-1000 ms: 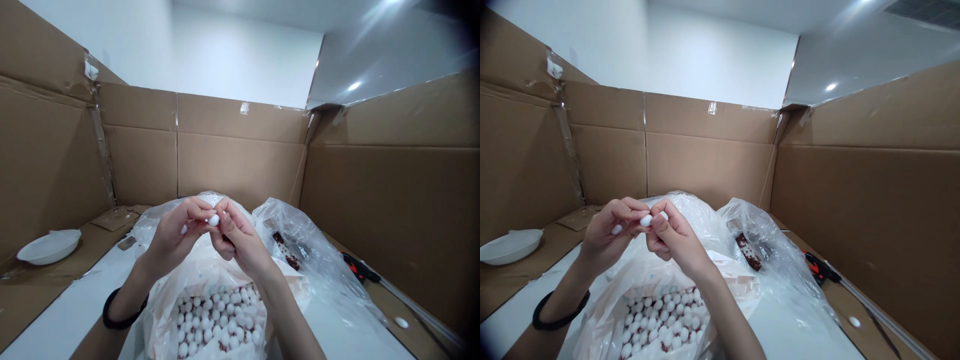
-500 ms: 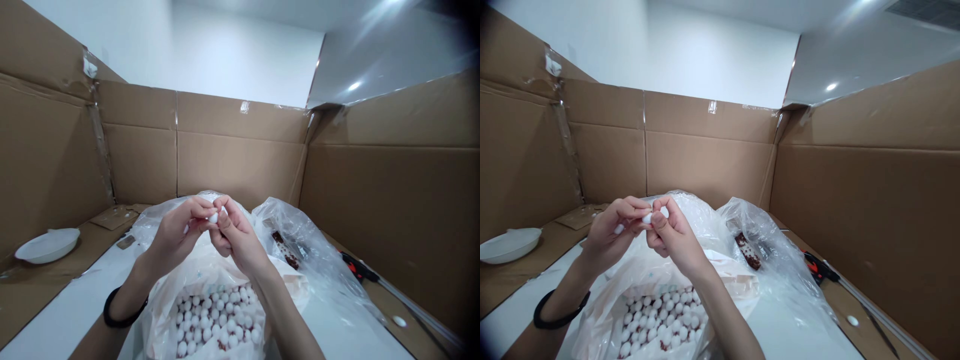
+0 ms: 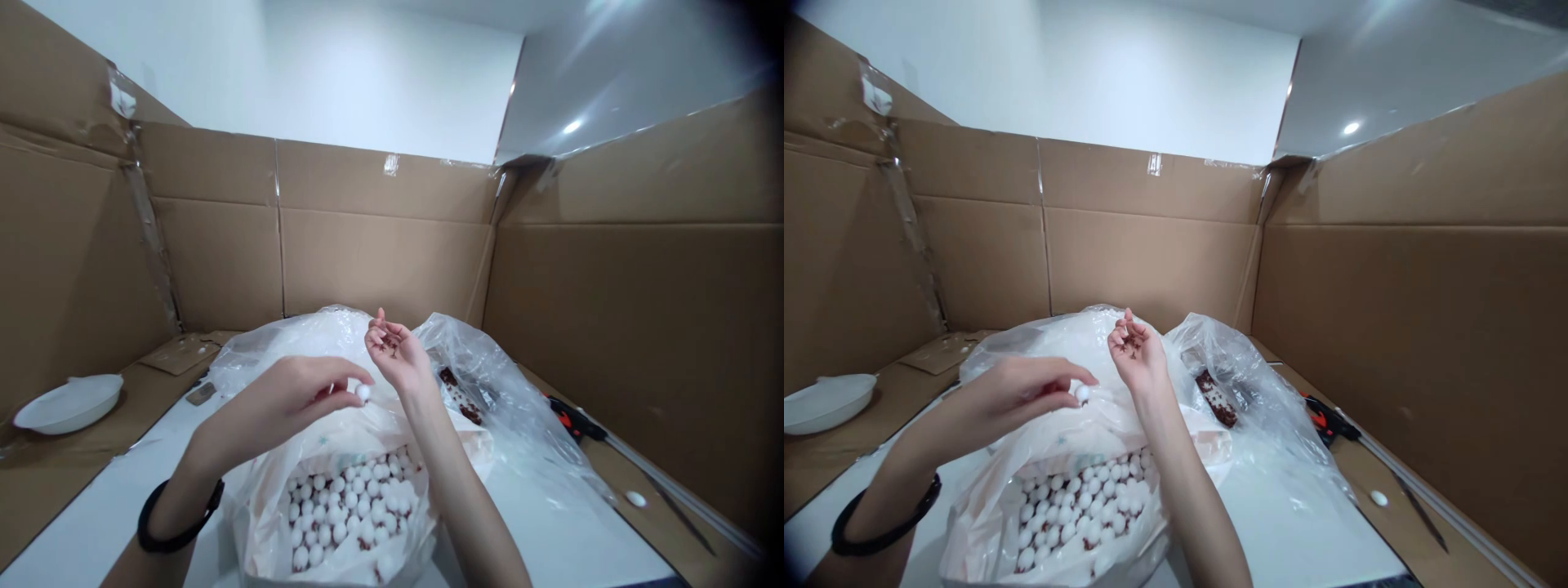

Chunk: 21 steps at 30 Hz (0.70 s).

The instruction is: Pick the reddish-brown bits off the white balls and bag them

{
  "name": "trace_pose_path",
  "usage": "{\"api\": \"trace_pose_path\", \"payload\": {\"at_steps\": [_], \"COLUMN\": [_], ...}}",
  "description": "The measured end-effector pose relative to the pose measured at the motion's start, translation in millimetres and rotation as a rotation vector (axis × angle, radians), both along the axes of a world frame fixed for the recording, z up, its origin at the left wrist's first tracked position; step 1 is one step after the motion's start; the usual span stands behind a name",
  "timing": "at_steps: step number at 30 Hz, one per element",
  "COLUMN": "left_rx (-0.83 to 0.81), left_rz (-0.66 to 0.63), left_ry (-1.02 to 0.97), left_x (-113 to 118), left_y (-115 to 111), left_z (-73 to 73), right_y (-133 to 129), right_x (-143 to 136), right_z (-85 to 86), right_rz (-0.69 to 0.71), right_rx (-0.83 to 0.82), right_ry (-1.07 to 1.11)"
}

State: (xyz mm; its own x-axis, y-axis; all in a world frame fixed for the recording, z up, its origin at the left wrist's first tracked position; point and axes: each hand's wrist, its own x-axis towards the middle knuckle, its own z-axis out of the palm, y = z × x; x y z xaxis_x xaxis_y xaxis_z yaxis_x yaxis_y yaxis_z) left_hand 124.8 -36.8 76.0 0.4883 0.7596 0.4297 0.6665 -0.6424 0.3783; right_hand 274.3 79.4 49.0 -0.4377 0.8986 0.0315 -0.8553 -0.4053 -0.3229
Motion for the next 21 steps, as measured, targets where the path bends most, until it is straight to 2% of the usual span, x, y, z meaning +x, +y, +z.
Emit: {"api": "trace_pose_path", "payload": {"at_steps": [4, 8, 12, 17, 19, 21], "left_rx": [-0.146, -0.176, -0.125, -0.017, -0.051, -0.165], "left_rz": [-0.053, 0.022, 0.165, 0.189, 0.187, 0.177], "left_ry": [0.104, 0.031, -0.117, -0.41, -0.528, -0.619], "left_x": [4.9, 8.0, 7.3, 6.9, 6.4, 5.3], "left_y": [3.8, 7.6, 10.8, 18.6, 23.8, 30.7], "left_z": [-1.4, -5.2, -7.6, -9.0, -9.5, -10.6], "right_y": [-3.7, -6.3, -4.4, -7.9, -10.5, -12.5], "right_x": [3.4, 1.9, -1.3, -6.8, -8.7, -10.1], "right_z": [3.3, 4.9, 4.3, 3.0, 2.0, 0.6], "right_rz": [0.029, 0.059, 0.074, 0.118, 0.13, 0.138], "right_rx": [-0.095, -0.13, -0.079, 0.0, 0.033, 0.071], "right_ry": [0.109, 0.135, 0.077, 0.061, 0.071, 0.082]}}
